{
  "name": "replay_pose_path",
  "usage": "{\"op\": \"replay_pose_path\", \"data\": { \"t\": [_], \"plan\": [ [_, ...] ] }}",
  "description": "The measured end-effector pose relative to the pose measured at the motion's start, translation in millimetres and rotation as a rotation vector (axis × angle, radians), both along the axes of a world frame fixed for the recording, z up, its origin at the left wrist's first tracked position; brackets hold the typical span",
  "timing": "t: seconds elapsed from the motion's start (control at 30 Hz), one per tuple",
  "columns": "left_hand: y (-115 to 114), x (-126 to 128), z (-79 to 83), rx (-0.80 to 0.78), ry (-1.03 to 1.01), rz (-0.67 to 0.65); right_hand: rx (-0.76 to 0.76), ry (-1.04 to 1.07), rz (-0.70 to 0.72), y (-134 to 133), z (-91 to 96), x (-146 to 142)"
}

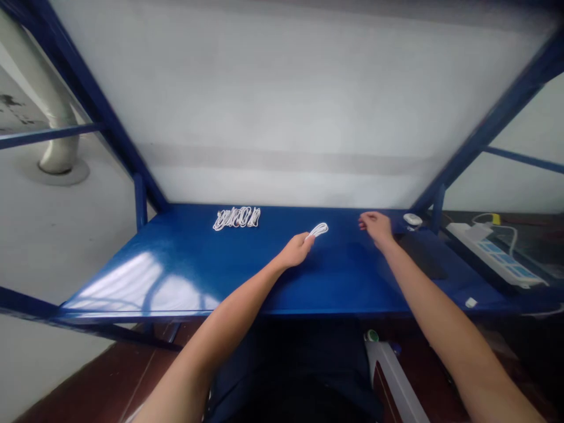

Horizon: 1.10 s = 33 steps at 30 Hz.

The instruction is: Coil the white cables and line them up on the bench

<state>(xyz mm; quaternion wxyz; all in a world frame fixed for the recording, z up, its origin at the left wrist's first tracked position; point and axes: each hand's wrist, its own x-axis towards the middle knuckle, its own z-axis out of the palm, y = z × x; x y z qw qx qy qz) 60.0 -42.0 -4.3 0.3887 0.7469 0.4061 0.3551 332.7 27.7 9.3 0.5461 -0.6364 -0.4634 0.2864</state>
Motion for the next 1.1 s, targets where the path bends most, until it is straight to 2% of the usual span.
{"op": "replay_pose_path", "data": {
  "t": [0.07,0.17,0.23,0.3,0.43,0.6,0.73,0.93,1.1],
  "plan": [
    [1,1,0.9,-0.161,-0.175,-0.057,-0.028,0.046,0.257,-10,1.4,-37],
    [0,0,4.9,-0.371,-0.323,-0.165,-0.106,0.219,0.582,-23,-1.6,-86],
    [-2,-2,8.6,-0.471,-0.354,-0.236,-0.183,0.330,0.715,-28,-6.0,-105],
    [-4,-3,11.8,-0.515,-0.340,-0.283,-0.220,0.376,0.772,-31,-11.3,-114],
    [-4,-5,13.3,-0.470,-0.296,-0.314,-0.134,0.337,0.750,-35,-20.5,-112],
    [2,-6,7.5,-0.369,-0.224,-0.152,0.019,0.271,0.735,-38,-20.5,-104],
    [5,-8,3.5,-0.292,-0.181,-0.123,0.046,0.239,0.755,-41,-15.7,-104],
    [4,-6,5.6,-0.344,-0.222,-0.147,0.262,-0.085,0.536,-44,-12.7,-104],
    [1,-5,10.2,-0.404,-0.262,-0.155,0.315,-0.076,0.439,-47,-15.0,-107]
  ]
}}
